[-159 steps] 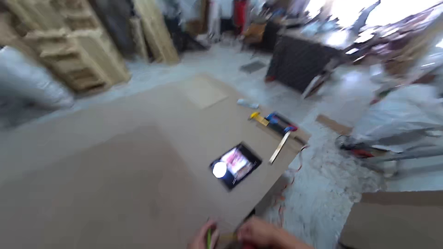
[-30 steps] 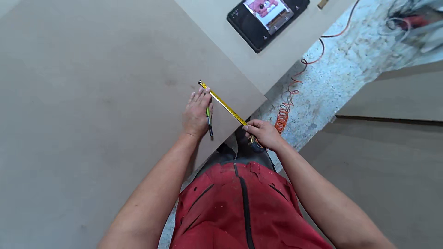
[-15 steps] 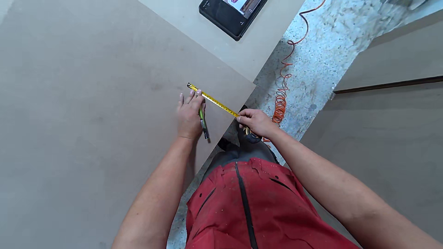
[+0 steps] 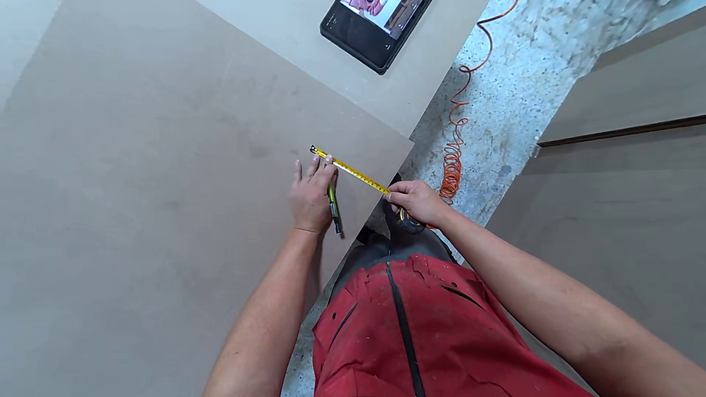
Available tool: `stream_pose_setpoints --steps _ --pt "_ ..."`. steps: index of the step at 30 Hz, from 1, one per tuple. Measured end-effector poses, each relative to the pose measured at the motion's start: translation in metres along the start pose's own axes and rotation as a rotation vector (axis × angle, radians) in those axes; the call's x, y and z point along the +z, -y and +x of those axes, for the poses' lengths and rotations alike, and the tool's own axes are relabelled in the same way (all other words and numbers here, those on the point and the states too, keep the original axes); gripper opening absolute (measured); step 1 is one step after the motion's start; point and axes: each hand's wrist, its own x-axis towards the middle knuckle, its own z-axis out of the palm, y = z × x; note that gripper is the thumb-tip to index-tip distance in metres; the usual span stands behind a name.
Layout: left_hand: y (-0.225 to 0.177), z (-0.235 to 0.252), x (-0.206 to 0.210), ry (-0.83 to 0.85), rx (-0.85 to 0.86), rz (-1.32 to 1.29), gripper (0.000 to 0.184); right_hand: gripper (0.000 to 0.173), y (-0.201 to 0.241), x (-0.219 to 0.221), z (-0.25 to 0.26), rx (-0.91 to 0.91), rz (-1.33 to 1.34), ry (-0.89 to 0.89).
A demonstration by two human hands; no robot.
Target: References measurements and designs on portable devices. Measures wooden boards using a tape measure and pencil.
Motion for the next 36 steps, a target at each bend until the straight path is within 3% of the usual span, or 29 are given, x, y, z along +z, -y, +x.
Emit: stream_pose_setpoints --steps 5,9,11,13,16,21,36 --pt "0.0 -0.001 -0.01 -0.016 -0.119 -0.213 0.031 0.023 0.004 0.002 0.0 0.023 0.002 -0.007" --pt "0.006 0.01 -0.039 -0.125 -0.549 -0.727 0.044 0.024 0.002 0.002 -0.002 0.025 -0.013 -0.013" --pt "0.019 0.022 -0.047 -0.206 -0.755 -0.791 0.042 0.024 0.003 0.004 0.0 0.027 0.007 -0.015" --pt "0.032 0.033 -0.047 -0.193 -0.836 -0.784 0.035 0.025 0.003 0.005 -0.002 0.04 0.005 -0.028" --pt "0.04 0.047 -0.043 -0.095 -0.868 -0.801 0.023 0.024 -0.002 0.005 0.0 0.04 0.023 -0.029" --pt "0.033 0.054 -0.035 -0.136 -0.92 -0.753 0.011 0.022 0.002 0.004 0.0 0.014 -0.052 -0.03" --pt "0.024 0.056 -0.027 -0.09 -0.887 -0.61 0.009 0.02 0.004 0.007 -0.003 0.041 -0.022 -0.067"
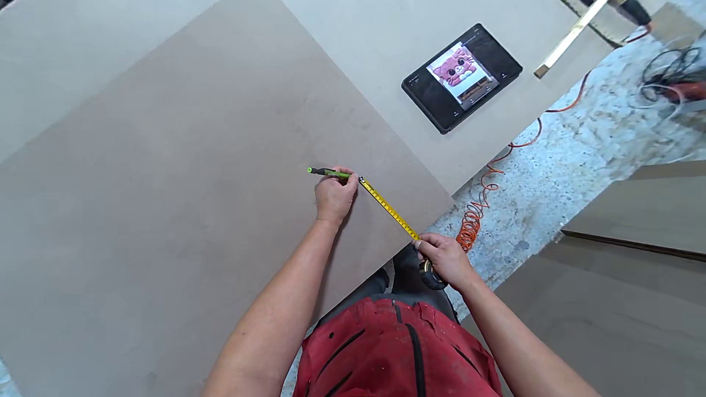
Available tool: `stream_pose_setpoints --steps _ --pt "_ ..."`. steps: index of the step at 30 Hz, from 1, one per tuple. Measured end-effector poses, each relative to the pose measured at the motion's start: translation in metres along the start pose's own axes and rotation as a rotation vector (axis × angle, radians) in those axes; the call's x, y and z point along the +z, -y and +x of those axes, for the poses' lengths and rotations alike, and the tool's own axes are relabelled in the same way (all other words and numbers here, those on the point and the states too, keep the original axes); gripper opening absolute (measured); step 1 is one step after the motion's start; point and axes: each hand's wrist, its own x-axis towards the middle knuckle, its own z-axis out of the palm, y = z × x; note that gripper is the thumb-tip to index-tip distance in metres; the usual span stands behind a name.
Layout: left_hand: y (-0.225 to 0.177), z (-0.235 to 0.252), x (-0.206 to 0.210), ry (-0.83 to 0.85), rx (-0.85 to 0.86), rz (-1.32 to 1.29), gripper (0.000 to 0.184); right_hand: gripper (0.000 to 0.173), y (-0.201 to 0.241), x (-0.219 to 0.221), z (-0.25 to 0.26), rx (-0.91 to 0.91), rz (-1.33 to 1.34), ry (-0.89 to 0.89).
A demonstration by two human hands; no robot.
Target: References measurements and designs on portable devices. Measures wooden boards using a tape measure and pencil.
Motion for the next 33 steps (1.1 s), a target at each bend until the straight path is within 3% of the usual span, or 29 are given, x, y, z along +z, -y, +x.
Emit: stream_pose_setpoints --steps 15,19,23,28,33 --pt "0.007 0.002 -0.002 0.022 0.054 0.037 0.011 0.02 0.001 0.0 0.003 0.033 -0.012 0.002" --pt "0.003 0.004 -0.004 0.045 -0.008 -0.103 0.009 0.02 0.0 -0.008 -0.001 0.019 0.059 0.001" --pt "0.008 -0.001 -0.027 0.061 -0.123 -0.345 0.012 0.022 -0.002 -0.046 -0.017 0.005 0.238 -0.057" --pt "0.023 -0.045 -0.052 -0.028 -0.25 -0.222 0.022 0.027 -0.007 -0.115 -0.026 -0.007 0.279 -0.084" --pt "0.033 -0.078 -0.046 -0.175 -0.355 -0.126 0.029 0.03 0.002 -0.169 -0.003 -0.031 0.233 -0.004"
